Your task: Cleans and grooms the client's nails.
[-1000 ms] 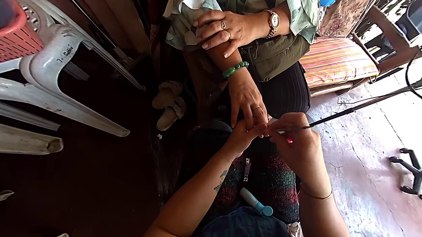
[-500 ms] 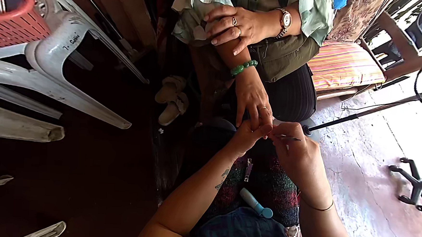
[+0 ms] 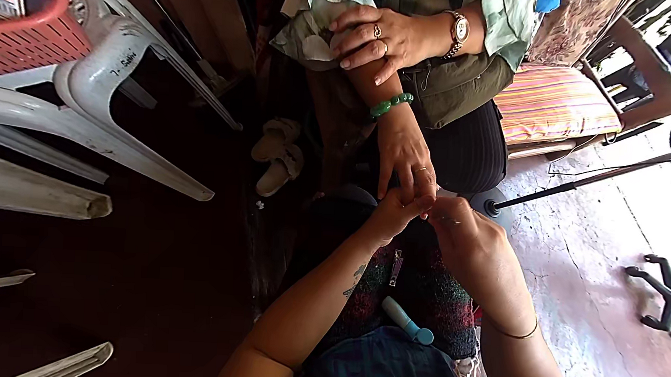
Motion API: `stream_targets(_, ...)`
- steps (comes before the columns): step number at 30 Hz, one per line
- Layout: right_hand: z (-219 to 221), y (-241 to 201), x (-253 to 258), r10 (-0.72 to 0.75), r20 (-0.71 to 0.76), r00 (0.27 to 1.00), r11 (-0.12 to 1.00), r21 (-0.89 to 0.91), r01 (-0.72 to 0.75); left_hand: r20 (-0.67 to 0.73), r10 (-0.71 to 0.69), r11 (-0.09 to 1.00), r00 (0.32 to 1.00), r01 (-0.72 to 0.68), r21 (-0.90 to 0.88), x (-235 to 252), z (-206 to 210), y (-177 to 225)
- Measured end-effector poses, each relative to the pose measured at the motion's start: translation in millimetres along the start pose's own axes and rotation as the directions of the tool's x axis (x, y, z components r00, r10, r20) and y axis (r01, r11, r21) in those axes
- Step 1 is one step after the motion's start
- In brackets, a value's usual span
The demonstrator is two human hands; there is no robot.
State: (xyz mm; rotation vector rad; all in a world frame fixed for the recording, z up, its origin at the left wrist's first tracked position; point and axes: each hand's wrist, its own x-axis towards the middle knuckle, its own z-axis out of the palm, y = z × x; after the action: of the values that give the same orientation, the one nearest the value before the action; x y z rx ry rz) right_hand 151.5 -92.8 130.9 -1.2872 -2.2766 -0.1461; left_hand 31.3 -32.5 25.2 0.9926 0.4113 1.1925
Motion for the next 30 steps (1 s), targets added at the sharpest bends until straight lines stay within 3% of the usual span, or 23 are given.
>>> stream_targets(3,4,-2,2,0.003,-0.056,0.998,1.000,-0.010,-0.003,-0.010,-0.007,1.000,1.000,0.006,-0.010,-1,1,1)
stream_targets(6,2,-4,2,-0.028,0.017,0.999,0.999,-0.043,0.029,-0.026,-0.015,1.000,1.000,0.015,0.004,-1,1,1)
stream_targets(16,5,-3,3,-0.052,-0.009,0.999,0.998,-0.044,0.051,-0.032,0.002,1.000,0.999,-0.002,-0.001,-2,-1,1)
stream_targets(18,0,2,0,-0.026,0.044,0.999,1.000,0.004,0.026,-0.036,-0.006,1.000,0.999,0.006,0.014,-1,-1,0)
stream_targets(20,-5,14,-4,0.084,-0.066,0.994,0.978,0.198,-0.069,-0.002,-0.002,1.000,1.000,0.002,-0.001,1,-2,-1)
stream_targets(23,12,15,-3,0.317,-0.414,0.853,0.782,0.623,0.012,0.039,0.021,1.000,0.999,-0.020,-0.003,3,-3,-3)
stream_targets(26,43,0,6,0.504,-0.377,0.777,0.482,0.869,0.110,0.021,0.005,0.999,1.000,-0.006,0.035,2,-2,-5)
stream_targets(27,52,3,11,0.542,-0.371,0.754,0.450,0.886,0.113,0.011,-0.008,0.999,1.000,0.007,0.048,2,-2,-4)
stream_targets(30,51,20,22,0.569,-0.477,0.670,0.534,0.834,0.141,0.020,-0.015,1.000,1.000,0.015,0.008,0,-2,-2)
